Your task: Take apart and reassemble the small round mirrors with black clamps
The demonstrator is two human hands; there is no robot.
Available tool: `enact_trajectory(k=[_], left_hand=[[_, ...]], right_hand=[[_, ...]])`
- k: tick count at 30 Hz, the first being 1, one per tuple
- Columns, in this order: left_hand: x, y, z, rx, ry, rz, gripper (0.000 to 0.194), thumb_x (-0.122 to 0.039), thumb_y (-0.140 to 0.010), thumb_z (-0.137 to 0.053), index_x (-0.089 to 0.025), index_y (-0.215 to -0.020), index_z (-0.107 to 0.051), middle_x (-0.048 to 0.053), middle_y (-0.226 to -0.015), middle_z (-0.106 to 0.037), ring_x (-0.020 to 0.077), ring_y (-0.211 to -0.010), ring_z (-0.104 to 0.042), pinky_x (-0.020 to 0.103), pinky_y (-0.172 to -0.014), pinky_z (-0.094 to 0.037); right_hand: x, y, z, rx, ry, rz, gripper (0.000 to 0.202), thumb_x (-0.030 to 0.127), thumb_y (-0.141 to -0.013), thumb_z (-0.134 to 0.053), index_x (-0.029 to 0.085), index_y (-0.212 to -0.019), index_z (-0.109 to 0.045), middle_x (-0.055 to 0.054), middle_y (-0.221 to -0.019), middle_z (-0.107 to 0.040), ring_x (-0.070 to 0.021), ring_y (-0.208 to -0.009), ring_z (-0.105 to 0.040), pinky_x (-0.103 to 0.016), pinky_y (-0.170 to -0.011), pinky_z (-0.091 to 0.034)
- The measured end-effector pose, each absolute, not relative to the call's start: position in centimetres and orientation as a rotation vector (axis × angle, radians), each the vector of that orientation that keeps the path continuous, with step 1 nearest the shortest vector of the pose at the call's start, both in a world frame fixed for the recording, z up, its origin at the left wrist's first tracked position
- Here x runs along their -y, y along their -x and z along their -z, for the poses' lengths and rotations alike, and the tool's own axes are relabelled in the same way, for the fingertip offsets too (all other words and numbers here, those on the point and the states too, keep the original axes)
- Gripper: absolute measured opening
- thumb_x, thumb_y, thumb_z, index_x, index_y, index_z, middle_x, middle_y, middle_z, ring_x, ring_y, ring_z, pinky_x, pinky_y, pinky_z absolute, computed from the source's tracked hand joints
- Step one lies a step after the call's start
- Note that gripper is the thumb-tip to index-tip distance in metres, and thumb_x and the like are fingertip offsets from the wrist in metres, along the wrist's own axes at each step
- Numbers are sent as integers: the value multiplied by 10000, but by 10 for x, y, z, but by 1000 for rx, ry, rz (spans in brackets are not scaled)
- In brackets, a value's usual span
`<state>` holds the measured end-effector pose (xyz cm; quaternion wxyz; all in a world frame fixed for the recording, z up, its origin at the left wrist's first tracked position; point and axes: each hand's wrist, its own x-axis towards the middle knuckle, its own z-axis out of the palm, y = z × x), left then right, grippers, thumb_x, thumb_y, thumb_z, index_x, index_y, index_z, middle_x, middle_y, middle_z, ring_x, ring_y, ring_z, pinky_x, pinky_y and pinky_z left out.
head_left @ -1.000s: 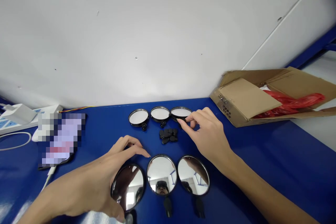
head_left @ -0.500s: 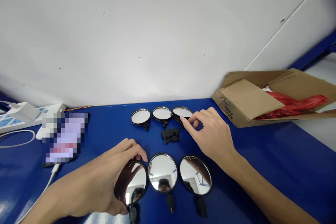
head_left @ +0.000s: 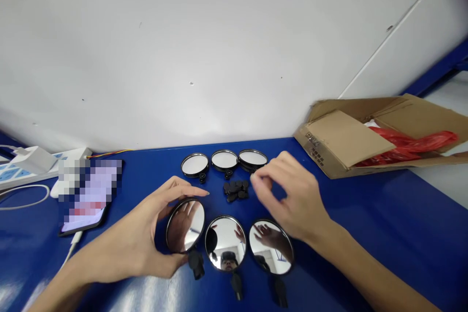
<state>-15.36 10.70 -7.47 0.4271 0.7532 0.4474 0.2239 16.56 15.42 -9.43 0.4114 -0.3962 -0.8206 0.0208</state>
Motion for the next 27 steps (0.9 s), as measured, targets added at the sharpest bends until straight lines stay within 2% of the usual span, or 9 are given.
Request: enact_trajectory(k=[2,3,6,11,15,18,22,27], left_hand=[[-104,143,79,-1166,-1839,-616,833,-77,-754,-751,-398,-1503,-577,23,-1297,-622,168,-906,-710,355,-865,-663],[-102,138,81,-1210,-1832,-643,818,-71,-752,-735,-389,-1489,-578,16,-1261,-621,154,-853,-682,337,-816,-650],[-95,123,87,-1336,-1863,-744,762,-88,-771,-714,-367,-1465,-569,-2,-1164,-633,171,-857,-660,332,-788,-606],[-87,110,93,-1442,-1908,-819,734,-50,-749,-659,-360,-1412,-594,-10,-1105,-640,184,-844,-636,291,-674,-526],[-84,107,98,-1506,-1982,-885,727,-100,-829,-730,-401,-1479,-602,-24,-1019,-606,162,-746,-578,278,-638,-507],[-85,109,100,-1529,-2001,-871,651,-153,-841,-800,-399,-1420,-637,-20,-1044,-623,162,-747,-595,269,-604,-494],[-89,112,97,-1429,-1943,-794,625,-150,-794,-826,-356,-1350,-630,4,-1090,-658,216,-884,-676,278,-617,-487],[-93,116,87,-1182,-1835,-613,615,-19,-684,-697,-342,-1206,-658,-31,-1017,-584,155,-766,-544,267,-605,-403]], right_hand=[[-143,-154,94,2169,780,-145,178,302,-1067,-652,189,-936,-691,6,-733,-559,-196,-756,-477,-384,-729,-368],[-137,-147,95,2200,709,-156,200,346,-1052,-666,169,-965,-702,3,-746,-557,-198,-759,-468,-384,-718,-352],[-121,-130,102,2301,636,-169,315,435,-1076,-659,163,-922,-696,-5,-770,-567,-207,-779,-459,-394,-722,-336],[-110,-120,111,2366,638,-92,305,376,-1119,-651,166,-900,-685,-8,-788,-596,-212,-796,-471,-401,-738,-337],[-109,-119,114,2385,695,19,364,417,-1157,-623,179,-884,-656,-6,-787,-587,-214,-793,-474,-401,-743,-346],[-109,-119,115,2433,677,70,410,396,-1198,-556,181,-855,-618,-9,-797,-573,-206,-789,-466,-385,-736,-358],[-108,-123,109,2542,577,-44,405,287,-1219,-480,173,-847,-591,-16,-817,-562,-188,-749,-431,-366,-709,-370],[-105,-128,97,2596,475,-365,317,257,-1193,-571,182,-885,-579,-6,-868,-611,-169,-815,-505,-320,-730,-443]])
